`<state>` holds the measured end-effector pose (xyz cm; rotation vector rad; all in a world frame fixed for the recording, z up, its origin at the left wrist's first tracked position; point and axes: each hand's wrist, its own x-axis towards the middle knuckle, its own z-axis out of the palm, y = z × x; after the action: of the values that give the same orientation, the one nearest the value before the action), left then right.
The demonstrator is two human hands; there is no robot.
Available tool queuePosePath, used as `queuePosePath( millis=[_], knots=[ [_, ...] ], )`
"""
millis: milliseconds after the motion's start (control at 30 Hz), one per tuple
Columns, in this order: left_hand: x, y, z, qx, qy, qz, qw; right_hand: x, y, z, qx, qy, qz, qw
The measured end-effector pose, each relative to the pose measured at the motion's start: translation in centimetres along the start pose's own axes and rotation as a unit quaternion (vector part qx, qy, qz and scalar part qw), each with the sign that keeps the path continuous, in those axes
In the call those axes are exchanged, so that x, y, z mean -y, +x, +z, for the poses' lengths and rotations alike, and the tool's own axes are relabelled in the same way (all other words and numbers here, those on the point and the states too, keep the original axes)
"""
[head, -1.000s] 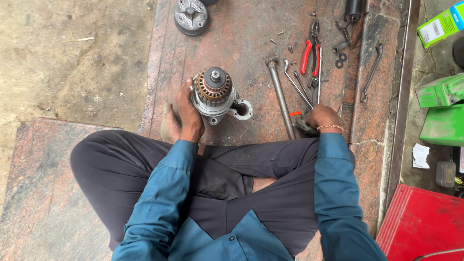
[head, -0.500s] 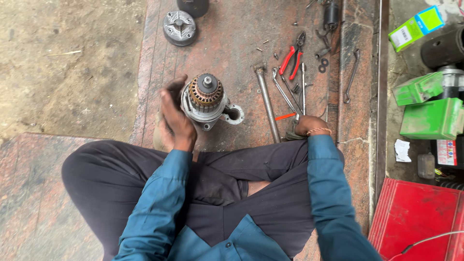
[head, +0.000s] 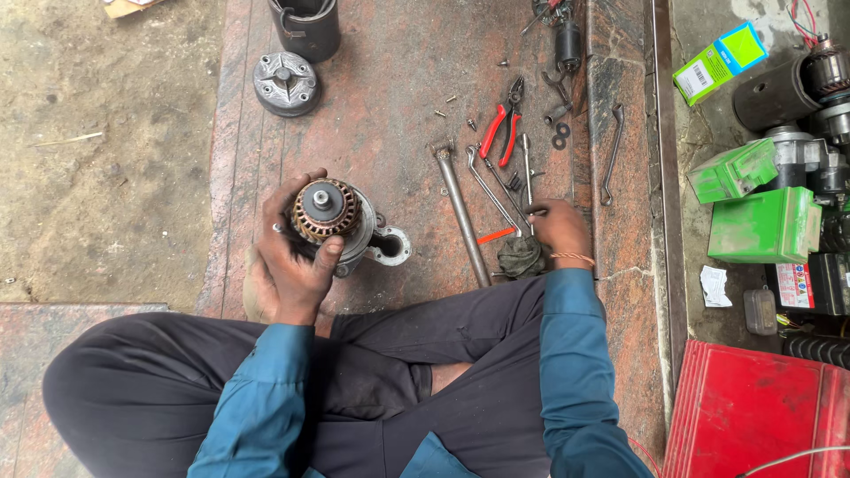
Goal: The person sits on the workshop floor and disassembles a starter motor, using pliers to remove a circlip and separate the drive end housing from the armature. They handle the housing, armature, and small hardware, then fit components back together and pick up a small cylindrical part from the floor.
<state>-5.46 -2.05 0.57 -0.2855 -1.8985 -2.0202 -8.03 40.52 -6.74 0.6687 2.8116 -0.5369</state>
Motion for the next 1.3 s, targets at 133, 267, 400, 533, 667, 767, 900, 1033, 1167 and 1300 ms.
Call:
queuePosePath(
  millis=[133, 267, 400, 533, 667, 767, 900, 1033, 1167, 1300],
  knots=[
    [0.1, 0.2, 0.3, -0.007, 0.035, -0.007, 0.999, 2.0, 1.4, 1.8, 0.07, -0.044, 0.027, 0.996],
    [0.0, 0.3, 0.5, -0.003, 0.013, -0.016, 1.0, 2.8, 2.8, 2.8, 0.083, -0.048, 0.089, 0.991],
    [0.1, 0.4, 0.4, -0.002, -0.04, -0.017, 0.999, 2.0, 3.6, 3.3, 0.073, -0.058, 0.123, 0.988],
    [0.4, 0.4, 0.3, -0.013, -0.056, -0.031, 0.998, 2.0, 3.3, 3.1, 0.003, -0.07, 0.081, 0.994],
    [0.5, 0.4, 0.2, -0.012, -0.078, -0.039, 0.996, 4.9, 1.3, 1.9, 0.016, 0.07, -0.052, 0.996],
    [0.5, 0.4, 0.3, -0.011, -0.088, -0.053, 0.995, 8.6, -1.1, 1.1, 0.132, 0.232, -0.14, 0.953],
    [0.5, 0.5, 0.4, -0.017, -0.063, -0.054, 0.996, 13.1, -4.8, 1.2, 0.254, 0.356, -0.258, 0.862],
    [0.7, 0.5, 0.6, -0.022, -0.055, -0.057, 0.997, 16.3, -7.5, 1.5, 0.338, 0.397, -0.339, 0.783],
    [1.0, 0.4, 0.8, -0.024, -0.05, -0.051, 0.997, 17.3, -8.5, 1.4, 0.338, 0.365, -0.369, 0.785],
    [1.6, 0.4, 1.1, -0.027, -0.041, -0.047, 0.998, 15.5, -7.3, 1.7, 0.362, 0.373, -0.34, 0.784]
  ],
)
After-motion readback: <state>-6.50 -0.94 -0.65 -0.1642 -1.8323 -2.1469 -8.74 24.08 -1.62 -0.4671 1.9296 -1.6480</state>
